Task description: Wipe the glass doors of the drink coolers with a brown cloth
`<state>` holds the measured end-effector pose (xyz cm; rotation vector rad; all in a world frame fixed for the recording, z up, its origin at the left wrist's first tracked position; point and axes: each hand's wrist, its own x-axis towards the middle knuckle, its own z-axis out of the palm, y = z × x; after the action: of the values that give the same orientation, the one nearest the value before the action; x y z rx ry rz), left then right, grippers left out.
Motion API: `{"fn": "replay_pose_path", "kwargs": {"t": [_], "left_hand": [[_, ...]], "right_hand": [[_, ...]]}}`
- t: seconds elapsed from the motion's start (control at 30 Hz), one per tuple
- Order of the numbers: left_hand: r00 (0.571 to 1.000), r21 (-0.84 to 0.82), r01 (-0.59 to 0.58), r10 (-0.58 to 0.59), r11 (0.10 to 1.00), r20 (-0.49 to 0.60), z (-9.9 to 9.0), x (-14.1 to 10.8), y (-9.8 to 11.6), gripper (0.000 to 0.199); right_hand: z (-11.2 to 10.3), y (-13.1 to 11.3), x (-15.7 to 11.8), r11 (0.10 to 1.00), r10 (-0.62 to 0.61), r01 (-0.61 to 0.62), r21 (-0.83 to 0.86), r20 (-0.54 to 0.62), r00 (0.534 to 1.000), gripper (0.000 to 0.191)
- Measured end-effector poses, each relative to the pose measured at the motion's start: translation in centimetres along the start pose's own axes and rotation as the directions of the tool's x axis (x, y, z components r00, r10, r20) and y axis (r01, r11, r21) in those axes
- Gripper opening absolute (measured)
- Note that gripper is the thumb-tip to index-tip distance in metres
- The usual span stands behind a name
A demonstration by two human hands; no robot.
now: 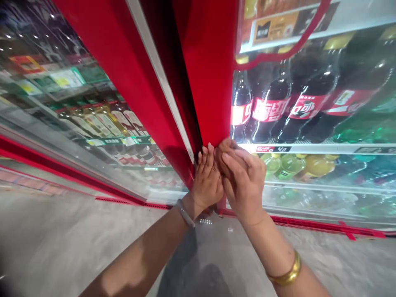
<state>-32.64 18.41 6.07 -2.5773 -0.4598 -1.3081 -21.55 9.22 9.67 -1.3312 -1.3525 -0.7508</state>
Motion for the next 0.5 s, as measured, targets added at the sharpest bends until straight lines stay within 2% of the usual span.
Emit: {"fn": "replay_pose_path", "kwargs": {"t": [0.1, 0.17, 0.3, 0.37, 0.43, 0.5], "left_hand": [[0.987, -0.030, -0.015, 0.010, 0.999, -0.158, 1.2, 0.6, -0.4, 0.070], [0.979, -0.015, -0.029, 0.025, 0.999, -0.202, 2.4, -0.7, -0.3, 0.070], [0.998, 0.022, -0.042, 0.043, 0.999, -0.055, 5.1, -7.0, -0.1, 0.072], [0.999, 0.004, -0.046, 0.046, 0.999, -0.007, 6.4, -9.5, -0.2, 0.073], [0.997, -0.020, -0.063, 0.063, 0.998, -0.037, 7.4, -10.3, -0.4, 0.074], [0.991, -0.024, -0.072, 0.069, 0.997, -0.112, 8.5, -9.9, -0.4, 0.076]], "right_hand": [[0.7, 0.3, 0.3, 0.998, -0.058, 0.055, -0.035, -0.080, 0.995, 0.053], [1.5, 0.8, -1.6, 0.994, -0.099, 0.094, -0.055, -0.115, 0.988, 0.051], [3.1, 2.5, -9.9, 0.996, -0.076, 0.073, -0.047, -0.063, 0.995, 0.058], [3.6, 3.2, -13.1, 0.998, -0.055, 0.054, -0.025, -0.022, 0.998, 0.060], [3.8, 3.8, -13.8, 0.998, -0.061, 0.061, -0.022, -0.025, 0.998, 0.057], [4.1, 4.1, -12.8, 0.994, -0.096, 0.092, -0.051, -0.084, 0.992, 0.050]]}}
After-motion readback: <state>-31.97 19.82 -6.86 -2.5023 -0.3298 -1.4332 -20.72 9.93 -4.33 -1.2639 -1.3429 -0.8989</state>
